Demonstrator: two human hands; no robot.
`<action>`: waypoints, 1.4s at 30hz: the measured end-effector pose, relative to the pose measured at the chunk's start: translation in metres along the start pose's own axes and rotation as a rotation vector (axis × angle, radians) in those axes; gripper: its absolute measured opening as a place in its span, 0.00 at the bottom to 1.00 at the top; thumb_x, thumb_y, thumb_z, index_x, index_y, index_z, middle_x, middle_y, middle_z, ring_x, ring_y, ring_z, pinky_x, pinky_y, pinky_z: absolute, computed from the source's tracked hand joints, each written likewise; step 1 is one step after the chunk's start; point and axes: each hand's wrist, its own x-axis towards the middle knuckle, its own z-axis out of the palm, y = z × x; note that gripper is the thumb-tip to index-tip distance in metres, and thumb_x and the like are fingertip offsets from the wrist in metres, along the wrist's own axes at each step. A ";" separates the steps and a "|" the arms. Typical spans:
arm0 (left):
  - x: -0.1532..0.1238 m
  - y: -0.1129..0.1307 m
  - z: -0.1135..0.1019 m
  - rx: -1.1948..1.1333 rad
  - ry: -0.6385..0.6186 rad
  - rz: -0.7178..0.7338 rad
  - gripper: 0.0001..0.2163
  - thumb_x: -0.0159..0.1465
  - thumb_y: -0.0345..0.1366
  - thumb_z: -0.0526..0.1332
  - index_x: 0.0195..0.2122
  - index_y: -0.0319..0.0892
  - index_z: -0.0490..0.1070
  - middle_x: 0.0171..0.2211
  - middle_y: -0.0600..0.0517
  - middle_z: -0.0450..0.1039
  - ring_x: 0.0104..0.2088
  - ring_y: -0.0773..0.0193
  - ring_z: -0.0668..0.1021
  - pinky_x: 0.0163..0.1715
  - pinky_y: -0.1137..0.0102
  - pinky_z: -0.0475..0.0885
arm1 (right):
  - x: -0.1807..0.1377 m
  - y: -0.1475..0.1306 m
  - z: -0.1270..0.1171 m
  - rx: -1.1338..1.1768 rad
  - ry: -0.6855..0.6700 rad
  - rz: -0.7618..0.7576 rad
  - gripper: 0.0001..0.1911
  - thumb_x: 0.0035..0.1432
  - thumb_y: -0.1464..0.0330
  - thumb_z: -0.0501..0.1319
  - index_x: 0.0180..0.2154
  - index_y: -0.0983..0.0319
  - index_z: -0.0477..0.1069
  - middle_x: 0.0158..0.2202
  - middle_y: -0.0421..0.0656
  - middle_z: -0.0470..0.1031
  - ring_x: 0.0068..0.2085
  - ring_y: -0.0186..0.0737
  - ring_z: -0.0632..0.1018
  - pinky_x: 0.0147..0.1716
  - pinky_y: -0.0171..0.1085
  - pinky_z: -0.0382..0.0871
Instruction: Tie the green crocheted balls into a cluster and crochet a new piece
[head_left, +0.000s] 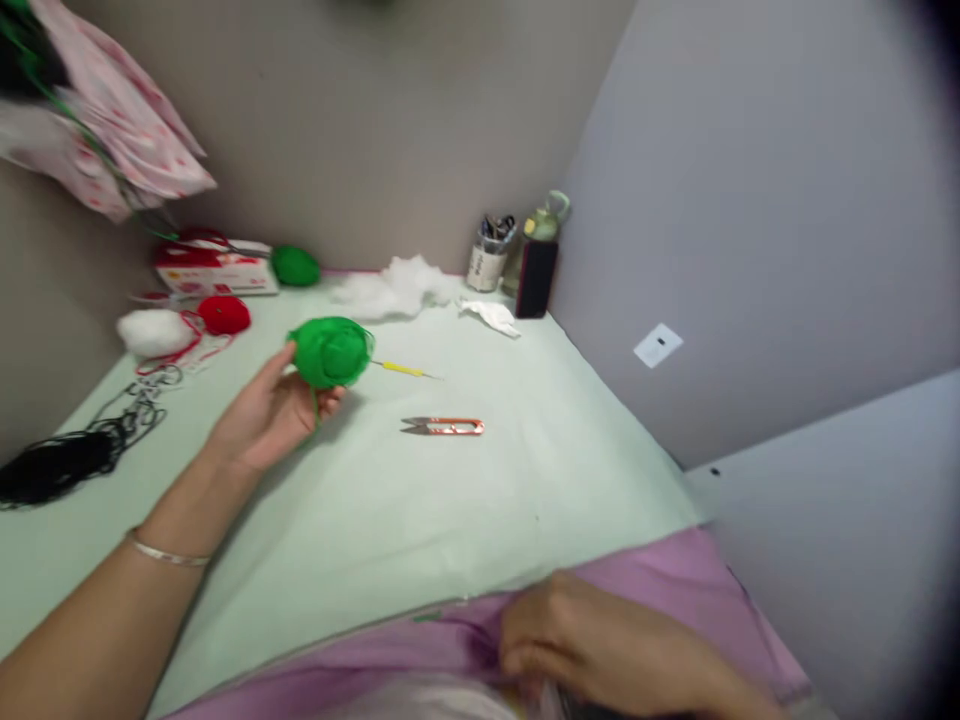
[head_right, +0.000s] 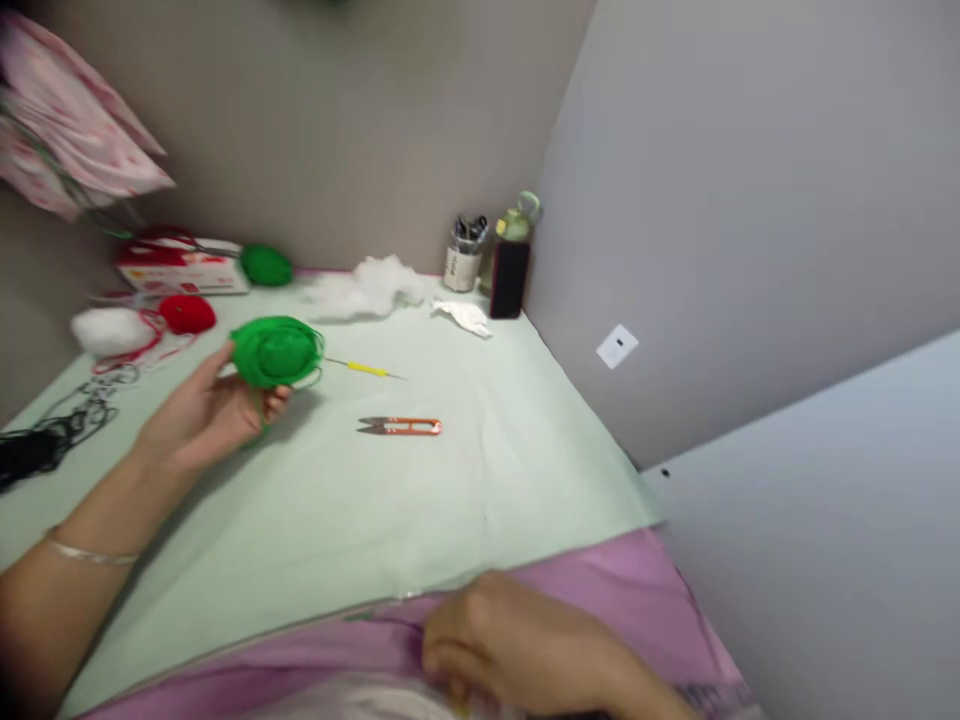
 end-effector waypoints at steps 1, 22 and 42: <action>-0.002 -0.002 0.003 -0.003 0.004 -0.009 0.15 0.71 0.44 0.53 0.45 0.39 0.73 0.31 0.47 0.79 0.26 0.63 0.79 0.23 0.73 0.75 | 0.008 -0.016 -0.024 -0.008 0.134 -0.007 0.14 0.67 0.67 0.54 0.33 0.61 0.76 0.31 0.41 0.78 0.30 0.34 0.75 0.33 0.32 0.67; 0.000 -0.024 -0.008 0.545 0.105 0.409 0.30 0.53 0.45 0.73 0.56 0.47 0.68 0.56 0.44 0.70 0.46 0.56 0.78 0.46 0.64 0.73 | 0.219 -0.044 -0.128 0.563 0.648 -0.313 0.29 0.51 0.58 0.71 0.54 0.58 0.70 0.52 0.46 0.78 0.52 0.49 0.78 0.51 0.45 0.73; 0.008 -0.019 -0.020 0.490 0.187 0.347 0.28 0.49 0.46 0.74 0.48 0.41 0.69 0.45 0.46 0.77 0.47 0.50 0.79 0.49 0.60 0.71 | 0.208 0.015 -0.201 -0.201 1.140 -0.027 0.20 0.65 0.67 0.52 0.55 0.64 0.71 0.55 0.53 0.75 0.54 0.49 0.75 0.57 0.49 0.66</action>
